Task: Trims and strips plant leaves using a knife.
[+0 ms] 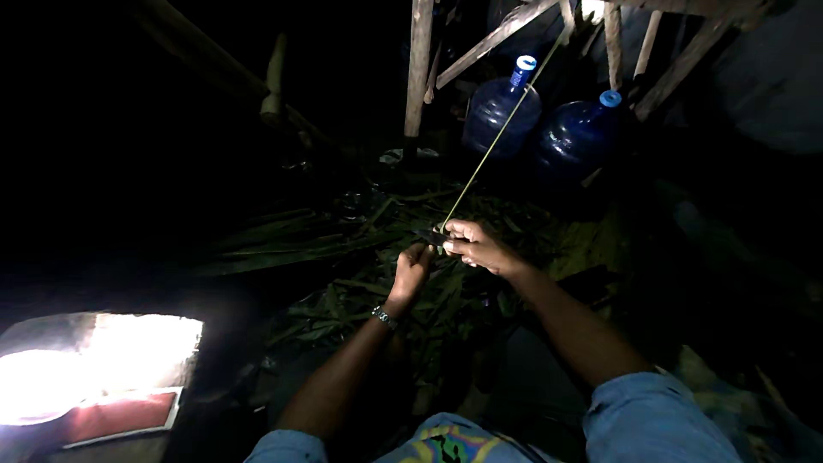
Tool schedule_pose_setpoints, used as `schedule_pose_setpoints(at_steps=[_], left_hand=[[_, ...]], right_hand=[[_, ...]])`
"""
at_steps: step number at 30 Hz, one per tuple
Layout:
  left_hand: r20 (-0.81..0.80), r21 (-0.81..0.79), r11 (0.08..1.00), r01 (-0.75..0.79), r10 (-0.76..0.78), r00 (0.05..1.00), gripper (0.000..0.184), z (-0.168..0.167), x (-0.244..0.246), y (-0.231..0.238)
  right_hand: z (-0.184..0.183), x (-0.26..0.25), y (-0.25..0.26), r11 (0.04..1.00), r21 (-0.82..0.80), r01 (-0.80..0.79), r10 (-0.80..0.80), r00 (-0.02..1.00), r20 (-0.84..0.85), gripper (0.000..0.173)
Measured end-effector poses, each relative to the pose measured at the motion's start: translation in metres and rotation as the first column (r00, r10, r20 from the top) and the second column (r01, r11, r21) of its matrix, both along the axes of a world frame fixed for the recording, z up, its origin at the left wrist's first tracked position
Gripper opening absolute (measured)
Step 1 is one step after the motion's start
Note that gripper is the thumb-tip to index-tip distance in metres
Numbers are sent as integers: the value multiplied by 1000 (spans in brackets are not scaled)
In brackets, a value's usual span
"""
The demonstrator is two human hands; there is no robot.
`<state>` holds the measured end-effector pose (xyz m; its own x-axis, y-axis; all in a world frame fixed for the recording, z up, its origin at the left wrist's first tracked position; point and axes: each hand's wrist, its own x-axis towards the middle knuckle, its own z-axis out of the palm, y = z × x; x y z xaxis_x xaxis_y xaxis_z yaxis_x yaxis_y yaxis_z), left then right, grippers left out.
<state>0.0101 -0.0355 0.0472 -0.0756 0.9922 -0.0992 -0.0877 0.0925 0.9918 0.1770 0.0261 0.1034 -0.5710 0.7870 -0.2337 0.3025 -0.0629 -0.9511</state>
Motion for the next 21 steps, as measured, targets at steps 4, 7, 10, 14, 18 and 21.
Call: schedule_pose_setpoints(at_steps=[4,7,10,14,18,21], left_hand=[[-110,82,996,18,-9,994,22,2,0,-1],[-159,87,995,47,-33,987,22,4,1,-5],[-206,85,993,79,-60,977,22,4,2,-6],[-236,46,993,107,-93,967,24,-1,2,-7],[71,-70,994,80,-75,995,24,-1,6,-7],[426,-207,958,200,-95,900,28,5,2,-5]], right_hand=[[4,-1,-2,990,61,127,-122,990,-71,15],[8,8,3,961,137,241,-221,964,-146,14],[14,21,9,928,158,338,-302,929,-212,10],[19,42,18,800,118,589,-534,787,-310,13],[18,57,22,797,72,600,-541,762,-357,27],[10,50,14,968,112,224,-202,962,-182,37]])
